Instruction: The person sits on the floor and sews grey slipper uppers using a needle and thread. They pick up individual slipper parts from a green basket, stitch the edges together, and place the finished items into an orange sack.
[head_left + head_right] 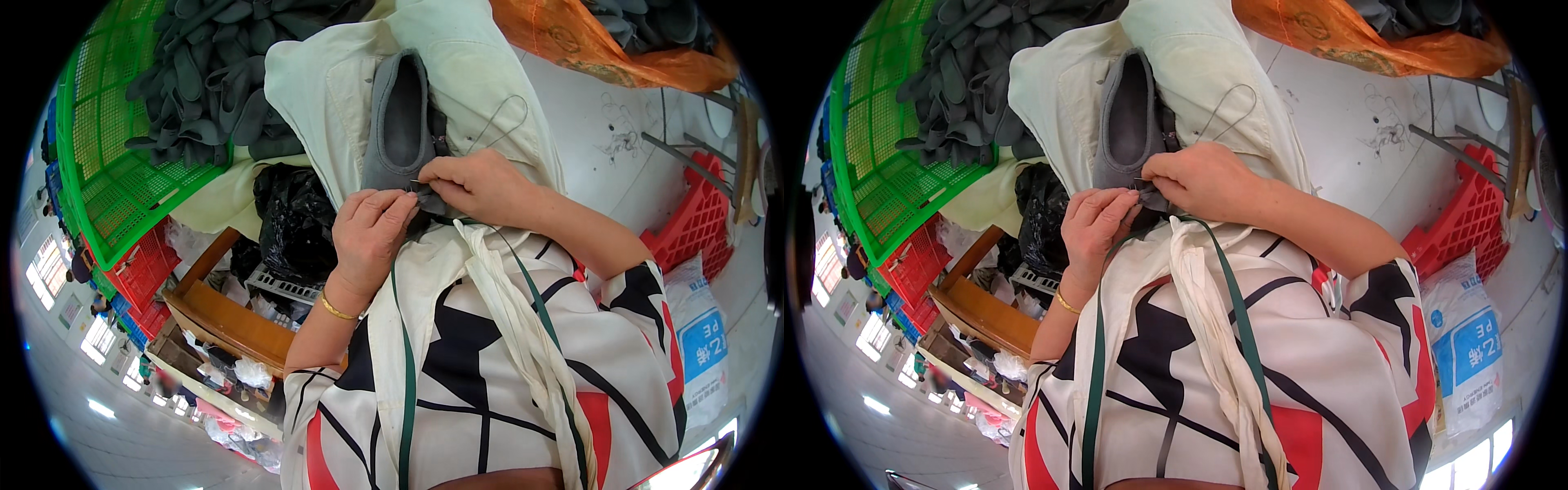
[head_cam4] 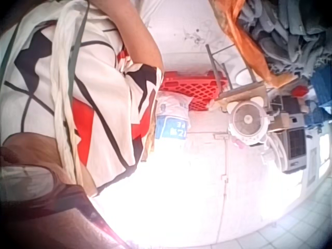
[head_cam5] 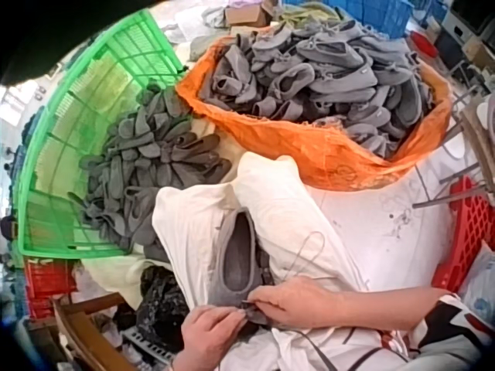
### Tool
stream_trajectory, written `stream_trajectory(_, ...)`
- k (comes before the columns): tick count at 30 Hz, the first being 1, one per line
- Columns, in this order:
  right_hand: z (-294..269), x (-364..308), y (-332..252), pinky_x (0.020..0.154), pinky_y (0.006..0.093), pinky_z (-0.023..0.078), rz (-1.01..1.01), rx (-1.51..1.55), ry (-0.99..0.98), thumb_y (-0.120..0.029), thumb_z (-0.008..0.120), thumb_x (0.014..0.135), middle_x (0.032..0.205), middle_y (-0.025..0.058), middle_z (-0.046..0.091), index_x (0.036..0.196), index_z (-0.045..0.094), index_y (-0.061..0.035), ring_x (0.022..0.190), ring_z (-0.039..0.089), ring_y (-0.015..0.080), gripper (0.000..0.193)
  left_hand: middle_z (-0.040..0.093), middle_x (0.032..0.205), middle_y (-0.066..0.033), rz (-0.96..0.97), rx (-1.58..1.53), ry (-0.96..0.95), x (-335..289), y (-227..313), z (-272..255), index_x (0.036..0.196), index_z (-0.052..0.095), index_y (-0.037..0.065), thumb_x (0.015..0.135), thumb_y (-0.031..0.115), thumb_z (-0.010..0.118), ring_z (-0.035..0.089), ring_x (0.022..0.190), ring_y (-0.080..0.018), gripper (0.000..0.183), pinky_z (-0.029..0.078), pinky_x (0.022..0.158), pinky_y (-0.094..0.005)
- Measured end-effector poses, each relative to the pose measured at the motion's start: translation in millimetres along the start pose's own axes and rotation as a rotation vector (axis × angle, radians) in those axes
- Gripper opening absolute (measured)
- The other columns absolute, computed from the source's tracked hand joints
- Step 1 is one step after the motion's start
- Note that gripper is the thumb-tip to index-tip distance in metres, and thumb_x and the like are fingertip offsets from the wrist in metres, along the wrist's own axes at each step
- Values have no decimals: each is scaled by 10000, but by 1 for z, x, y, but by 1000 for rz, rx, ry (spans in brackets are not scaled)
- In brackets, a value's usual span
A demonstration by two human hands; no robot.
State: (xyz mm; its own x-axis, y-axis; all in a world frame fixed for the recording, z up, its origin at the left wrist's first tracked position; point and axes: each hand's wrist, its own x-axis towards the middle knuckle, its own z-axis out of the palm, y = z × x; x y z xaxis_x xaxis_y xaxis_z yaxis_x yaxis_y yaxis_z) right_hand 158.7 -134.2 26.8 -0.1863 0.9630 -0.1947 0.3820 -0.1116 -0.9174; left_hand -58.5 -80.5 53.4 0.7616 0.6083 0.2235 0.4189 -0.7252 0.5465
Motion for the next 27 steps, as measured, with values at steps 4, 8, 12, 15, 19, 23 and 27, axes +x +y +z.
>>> stream_trajectory(4,2,6,-4,653,395,523,24,-29,-25,-126,620,900,793,140,687,1008,674,-61,710,665,339,137,678,923,-43,0,-39,4,-2,-2,3,1020,701,83,700,5,798,628,815,-261,343,530,704,-345)
stream_trajectory(8,9,13,0,656,409,510,40,27,-54,-135,617,914,808,142,682,1009,646,-65,731,660,353,121,683,926,-44,-26,-37,4,-2,-1,1,1015,712,84,683,-20,802,628,825,-256,359,530,717,-341)
stream_trajectory(12,6,9,4,665,388,498,51,127,-56,-138,606,948,830,137,674,1025,621,-68,743,654,340,105,714,984,-39,-105,35,71,-6,3,4,1007,738,92,646,-65,816,636,868,-243,402,534,759,-323)
stream_trajectory(15,4,8,4,672,369,493,74,144,-80,-135,600,965,831,128,666,1033,613,-72,738,646,315,93,725,1037,-53,-119,45,85,-10,2,6,1011,741,93,655,-60,817,643,887,-245,394,539,786,-322)
stream_trajectory(19,4,7,7,677,358,491,74,158,-99,-138,603,970,832,123,660,1036,609,-77,729,638,292,90,724,1062,-80,-69,34,67,-10,-2,6,1011,724,77,708,29,804,660,885,-270,316,545,774,-354)
stream_trajectory(23,6,9,7,681,352,489,81,173,-97,-141,600,975,828,124,656,1032,597,-76,723,628,291,87,733,1041,-85,-69,-5,75,-10,-3,7,1001,721,70,711,16,801,673,878,-265,306,546,774,-347)
stream_trajectory(27,17,15,2,661,359,481,99,189,-62,-134,581,985,785,131,637,1041,529,-50,693,608,300,113,735,1038,-90,-67,-57,83,-9,-2,8,1003,714,65,714,2,796,680,876,-267,307,546,771,-346)
